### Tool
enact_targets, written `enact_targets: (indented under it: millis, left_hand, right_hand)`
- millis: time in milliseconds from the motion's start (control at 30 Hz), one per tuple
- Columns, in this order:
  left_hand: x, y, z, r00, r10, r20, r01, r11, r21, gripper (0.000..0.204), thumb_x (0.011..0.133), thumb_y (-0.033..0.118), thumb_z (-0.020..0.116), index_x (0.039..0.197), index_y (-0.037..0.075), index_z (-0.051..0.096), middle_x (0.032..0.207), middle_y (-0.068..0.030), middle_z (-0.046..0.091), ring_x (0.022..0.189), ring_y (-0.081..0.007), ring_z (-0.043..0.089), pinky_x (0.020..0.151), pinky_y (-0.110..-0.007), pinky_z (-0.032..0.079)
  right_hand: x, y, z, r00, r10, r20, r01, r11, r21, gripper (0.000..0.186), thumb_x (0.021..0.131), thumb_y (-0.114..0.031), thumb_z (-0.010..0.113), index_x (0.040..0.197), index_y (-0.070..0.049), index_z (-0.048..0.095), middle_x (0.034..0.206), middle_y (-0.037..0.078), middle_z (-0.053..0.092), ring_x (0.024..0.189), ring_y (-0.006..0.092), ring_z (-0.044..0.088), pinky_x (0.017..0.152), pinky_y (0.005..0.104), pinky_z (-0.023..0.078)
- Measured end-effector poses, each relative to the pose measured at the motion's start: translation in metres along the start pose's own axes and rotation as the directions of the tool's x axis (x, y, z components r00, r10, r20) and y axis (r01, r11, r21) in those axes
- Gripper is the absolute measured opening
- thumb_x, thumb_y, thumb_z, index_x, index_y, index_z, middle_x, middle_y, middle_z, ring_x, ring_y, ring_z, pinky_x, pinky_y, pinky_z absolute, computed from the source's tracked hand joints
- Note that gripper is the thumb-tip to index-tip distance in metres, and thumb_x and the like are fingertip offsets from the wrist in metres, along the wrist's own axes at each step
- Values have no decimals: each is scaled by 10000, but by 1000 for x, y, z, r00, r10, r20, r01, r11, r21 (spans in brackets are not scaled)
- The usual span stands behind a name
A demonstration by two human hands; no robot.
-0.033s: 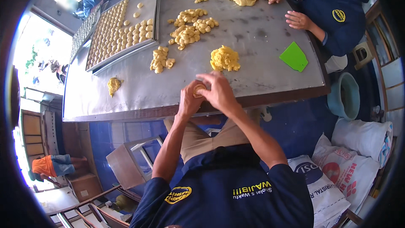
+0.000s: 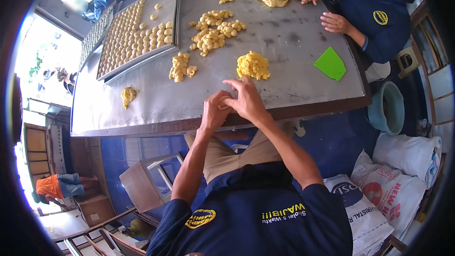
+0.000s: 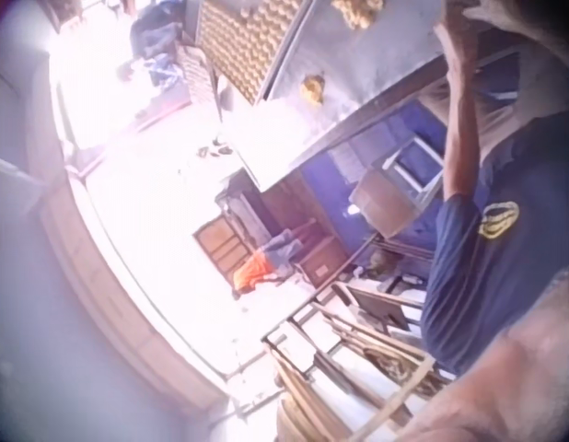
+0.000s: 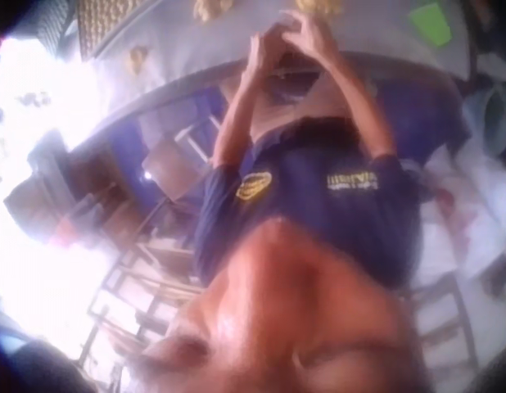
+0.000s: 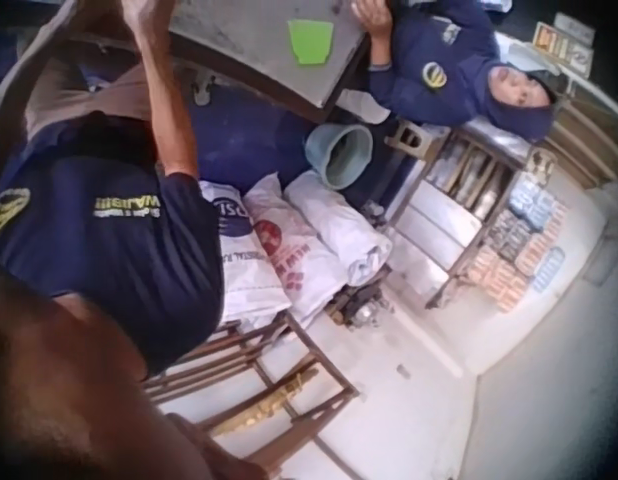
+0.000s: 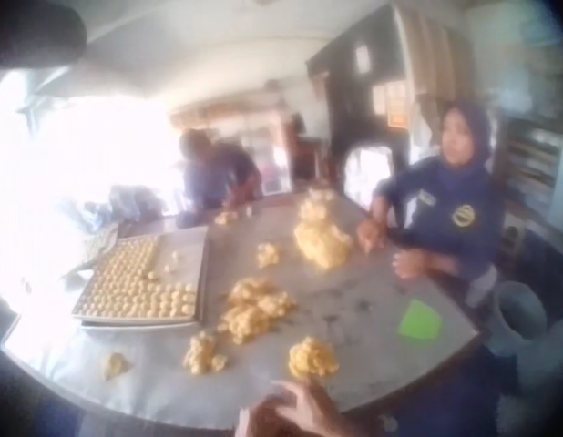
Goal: The person shapes dough pieces by hand on a metal table, pinching, pressing, and rolling dough portions while coworkers shape dough and place dough balls onto a metal tray.
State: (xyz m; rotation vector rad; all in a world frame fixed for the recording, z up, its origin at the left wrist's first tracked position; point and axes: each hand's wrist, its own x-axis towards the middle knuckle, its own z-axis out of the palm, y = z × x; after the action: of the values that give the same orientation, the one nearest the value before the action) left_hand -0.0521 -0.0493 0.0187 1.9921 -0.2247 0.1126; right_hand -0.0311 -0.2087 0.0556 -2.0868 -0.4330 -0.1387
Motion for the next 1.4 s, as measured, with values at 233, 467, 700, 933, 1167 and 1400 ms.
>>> enact_targets:
  millis: [233, 467, 700, 933, 1167, 1400]
  left_hand:
    - [0, -9, -14, 1000, -14, -7, 15, 999, 42, 162, 930, 133, 693, 1015, -5, 703, 858, -108, 695, 781, -214, 661, 750, -354, 531]
    - [3, -21, -37, 989, -147, -3, 125, 850, -512, 556, 1120, 510, 358, 858, 69, 572, 839, -40, 583, 612, -83, 427, 596, -254, 365]
    - [-3, -33, -44, 965, -220, 139, 260, 769, -584, 254, 1133, 256, 432, 1088, 33, 547, 1011, -54, 524, 770, -132, 455, 700, -272, 414]
    - [4, -23, -42, 976, 217, 8, -192, 845, 498, 136, 1008, 127, 598, 1043, 10, 659, 1019, -143, 604, 981, -339, 561, 968, -458, 427]
    - [-2, -29, -52, 961, 222, -164, -87, 808, 583, 195, 1047, 155, 540, 1111, 17, 663, 1164, -111, 719, 1292, -289, 576, 1100, -460, 370]
    - [65, -1, -72, 949, -223, -222, 289, 895, 339, 272, 1081, 220, 425, 924, 72, 591, 1160, -144, 650, 1099, -297, 599, 933, -554, 394]
  right_hand:
    - [23, 22, -30, 997, -48, 64, 51, 997, -53, 589, 797, -86, 827, 1356, -65, 643, 1231, 155, 639, 1112, 320, 603, 991, 386, 500]
    - [59, 84, -70, 995, 50, 88, -25, 965, -262, 657, 811, -146, 835, 1412, -61, 583, 1386, 170, 616, 1293, 358, 575, 1037, 404, 508]
    - [3, 71, -47, 993, 113, -21, -112, 921, -374, 495, 869, -156, 776, 1318, -12, 627, 1294, 179, 662, 1160, 379, 644, 917, 426, 553]
    - [-7, 74, -50, 963, -125, -238, 47, 949, -310, 332, 885, -36, 711, 1214, -8, 682, 1235, 144, 695, 1074, 368, 669, 871, 441, 566]
    - [8, 78, -40, 955, -90, -282, -20, 931, -364, 274, 862, -46, 719, 1135, -21, 707, 1161, 134, 712, 1021, 352, 678, 855, 427, 568]
    - [10, 77, -45, 970, -43, -239, -41, 941, -337, 227, 858, -33, 713, 1082, 1, 705, 1104, 132, 712, 1019, 348, 673, 850, 431, 561]
